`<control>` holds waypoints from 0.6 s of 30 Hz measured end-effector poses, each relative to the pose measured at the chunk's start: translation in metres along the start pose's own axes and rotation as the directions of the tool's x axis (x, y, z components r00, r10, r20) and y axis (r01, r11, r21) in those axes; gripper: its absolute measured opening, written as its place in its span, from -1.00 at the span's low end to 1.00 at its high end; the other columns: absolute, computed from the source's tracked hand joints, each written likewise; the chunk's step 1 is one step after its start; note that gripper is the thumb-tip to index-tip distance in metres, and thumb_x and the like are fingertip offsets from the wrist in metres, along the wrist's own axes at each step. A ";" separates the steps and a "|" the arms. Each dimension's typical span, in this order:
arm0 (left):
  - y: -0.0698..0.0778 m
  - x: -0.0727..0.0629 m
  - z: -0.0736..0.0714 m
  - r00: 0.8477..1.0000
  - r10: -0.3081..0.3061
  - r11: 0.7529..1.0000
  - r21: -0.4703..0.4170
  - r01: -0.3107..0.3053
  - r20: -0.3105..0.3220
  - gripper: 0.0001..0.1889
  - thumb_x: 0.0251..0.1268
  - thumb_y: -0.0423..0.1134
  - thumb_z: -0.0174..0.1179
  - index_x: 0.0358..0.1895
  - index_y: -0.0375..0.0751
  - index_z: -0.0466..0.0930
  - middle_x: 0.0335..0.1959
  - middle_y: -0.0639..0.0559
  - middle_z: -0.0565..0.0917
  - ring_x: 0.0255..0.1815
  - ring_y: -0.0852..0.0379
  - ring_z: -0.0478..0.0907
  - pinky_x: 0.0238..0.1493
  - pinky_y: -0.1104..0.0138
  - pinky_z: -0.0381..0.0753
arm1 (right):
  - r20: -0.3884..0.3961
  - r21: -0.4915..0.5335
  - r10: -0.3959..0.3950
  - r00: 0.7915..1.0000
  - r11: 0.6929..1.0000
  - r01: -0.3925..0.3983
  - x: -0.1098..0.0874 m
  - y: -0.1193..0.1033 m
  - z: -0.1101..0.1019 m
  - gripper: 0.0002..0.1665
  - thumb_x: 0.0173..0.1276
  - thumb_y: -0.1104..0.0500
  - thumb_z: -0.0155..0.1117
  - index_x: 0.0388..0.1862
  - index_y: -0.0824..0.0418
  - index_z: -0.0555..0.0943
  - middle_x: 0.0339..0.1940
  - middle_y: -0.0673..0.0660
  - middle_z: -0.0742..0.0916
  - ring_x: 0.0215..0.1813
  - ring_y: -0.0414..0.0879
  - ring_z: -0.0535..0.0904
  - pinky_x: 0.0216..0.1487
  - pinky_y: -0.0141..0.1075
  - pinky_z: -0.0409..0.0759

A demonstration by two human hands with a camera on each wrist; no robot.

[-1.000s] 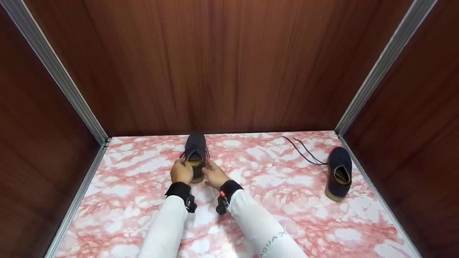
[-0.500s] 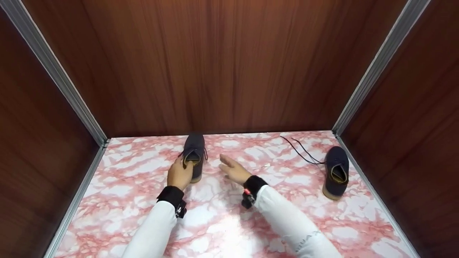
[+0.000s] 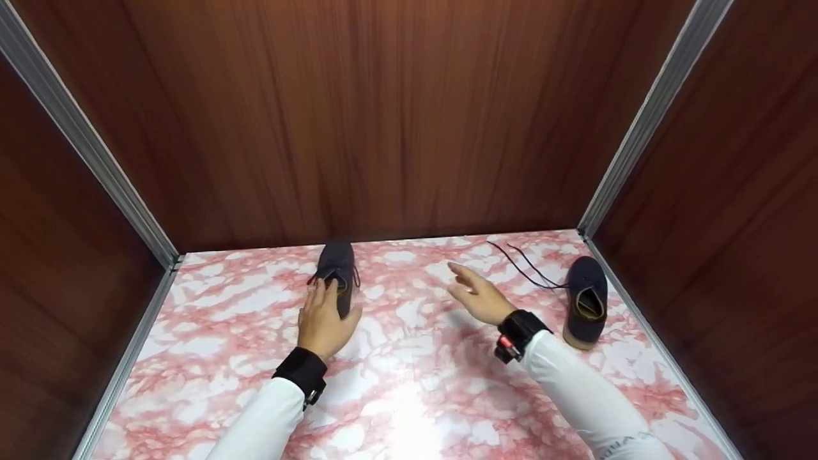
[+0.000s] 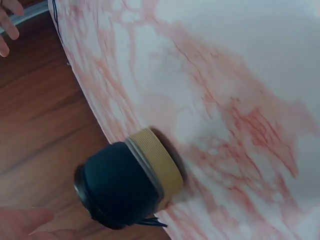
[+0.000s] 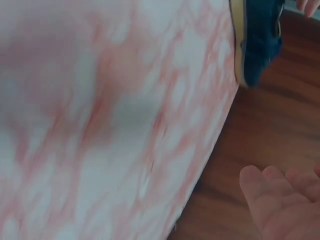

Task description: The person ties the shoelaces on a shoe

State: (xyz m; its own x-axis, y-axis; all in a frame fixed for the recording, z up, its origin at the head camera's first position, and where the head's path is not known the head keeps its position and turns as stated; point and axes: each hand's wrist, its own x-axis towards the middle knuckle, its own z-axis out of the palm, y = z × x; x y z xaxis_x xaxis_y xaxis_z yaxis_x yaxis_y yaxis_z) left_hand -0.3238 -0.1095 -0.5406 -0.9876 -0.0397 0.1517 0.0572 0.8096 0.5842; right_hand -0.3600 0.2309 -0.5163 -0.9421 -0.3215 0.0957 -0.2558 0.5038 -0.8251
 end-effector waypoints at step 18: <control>0.026 -0.024 0.032 0.981 0.196 0.977 0.091 -0.194 -0.004 -0.11 0.30 0.25 0.30 0.59 -0.13 0.31 0.67 -0.24 0.22 0.70 -0.34 0.10 0.56 -0.44 0.08 | -0.374 -0.236 0.142 0.917 0.941 -0.242 -0.036 0.066 -0.108 -0.26 0.60 0.06 0.12 0.66 0.21 0.22 0.60 0.41 0.39 0.60 0.37 0.31 0.62 0.20 0.25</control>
State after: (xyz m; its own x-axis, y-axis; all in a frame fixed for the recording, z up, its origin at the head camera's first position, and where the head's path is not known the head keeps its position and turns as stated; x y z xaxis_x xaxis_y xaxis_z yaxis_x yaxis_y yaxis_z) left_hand -0.3035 -0.0687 -0.5541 -0.9567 0.1168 0.2666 0.2346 0.8518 0.4684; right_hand -0.3662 0.3629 -0.5141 -0.9809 0.0765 0.1790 -0.0641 0.7411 -0.6683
